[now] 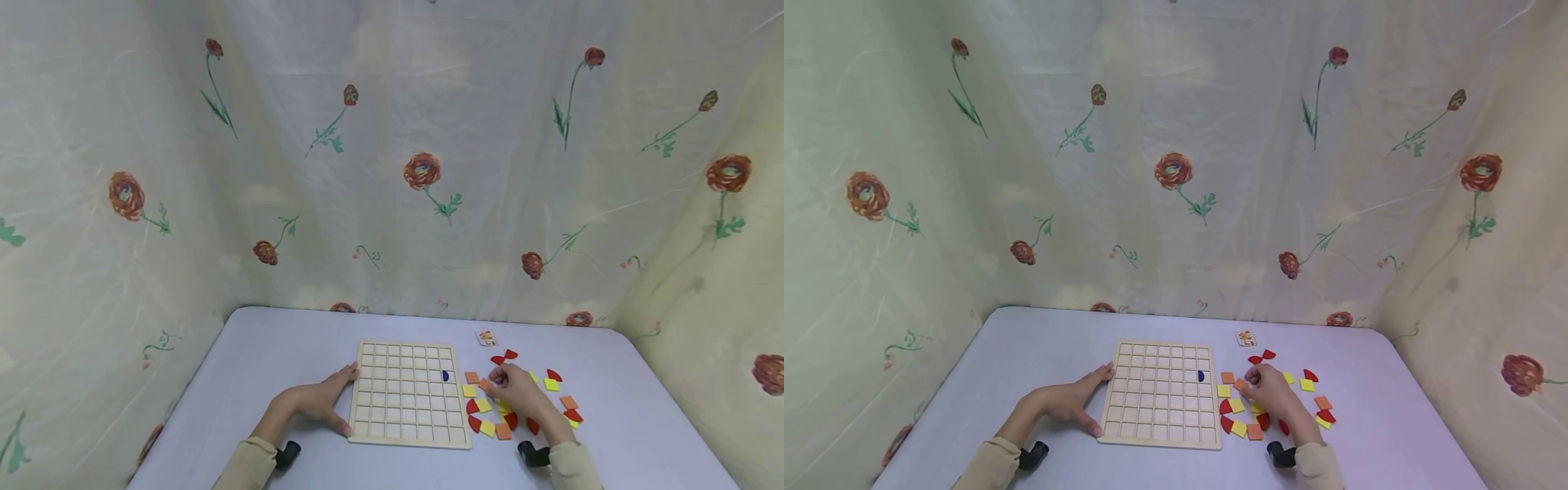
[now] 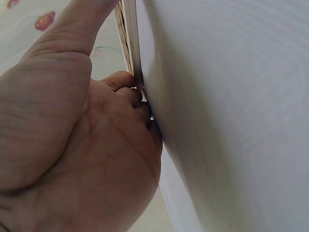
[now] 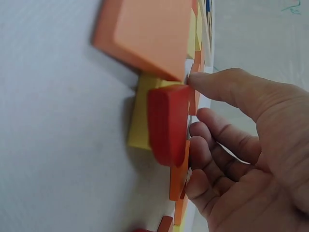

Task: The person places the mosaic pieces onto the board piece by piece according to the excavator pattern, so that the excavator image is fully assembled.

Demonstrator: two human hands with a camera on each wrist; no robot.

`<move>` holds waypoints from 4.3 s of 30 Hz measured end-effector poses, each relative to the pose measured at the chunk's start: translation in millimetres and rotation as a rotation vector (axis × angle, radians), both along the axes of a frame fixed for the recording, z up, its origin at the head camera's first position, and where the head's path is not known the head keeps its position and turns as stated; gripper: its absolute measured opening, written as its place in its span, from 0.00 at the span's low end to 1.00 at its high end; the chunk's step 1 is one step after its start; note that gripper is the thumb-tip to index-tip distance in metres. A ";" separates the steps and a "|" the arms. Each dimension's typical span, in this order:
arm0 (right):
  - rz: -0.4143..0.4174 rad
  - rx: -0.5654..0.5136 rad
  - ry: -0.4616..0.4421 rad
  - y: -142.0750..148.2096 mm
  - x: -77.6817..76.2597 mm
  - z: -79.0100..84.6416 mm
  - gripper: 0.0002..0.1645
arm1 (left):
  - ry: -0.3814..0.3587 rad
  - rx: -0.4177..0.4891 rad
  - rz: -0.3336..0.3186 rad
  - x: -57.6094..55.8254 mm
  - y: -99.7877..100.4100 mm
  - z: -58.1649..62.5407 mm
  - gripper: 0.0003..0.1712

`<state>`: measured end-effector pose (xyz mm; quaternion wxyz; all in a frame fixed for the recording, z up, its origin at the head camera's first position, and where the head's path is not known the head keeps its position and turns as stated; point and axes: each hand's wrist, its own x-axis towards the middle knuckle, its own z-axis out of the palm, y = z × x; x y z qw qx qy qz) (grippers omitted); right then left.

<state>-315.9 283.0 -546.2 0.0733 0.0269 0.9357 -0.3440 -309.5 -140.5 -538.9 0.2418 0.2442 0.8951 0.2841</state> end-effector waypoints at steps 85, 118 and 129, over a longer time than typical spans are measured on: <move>0.265 0.000 0.070 -57.5 -0.9 11.9 0.10 | -0.016 -0.007 0.012 -0.1 -0.4 0.0 0.71; 0.212 -0.008 0.045 -25.5 -4.8 8.7 0.12 | -0.005 -0.017 0.008 -2.5 -1.2 -2.9 0.71; 0.182 0.082 0.076 -25.1 -19.7 5.0 0.12 | -0.012 -0.009 0.015 1.0 0.2 2.7 0.71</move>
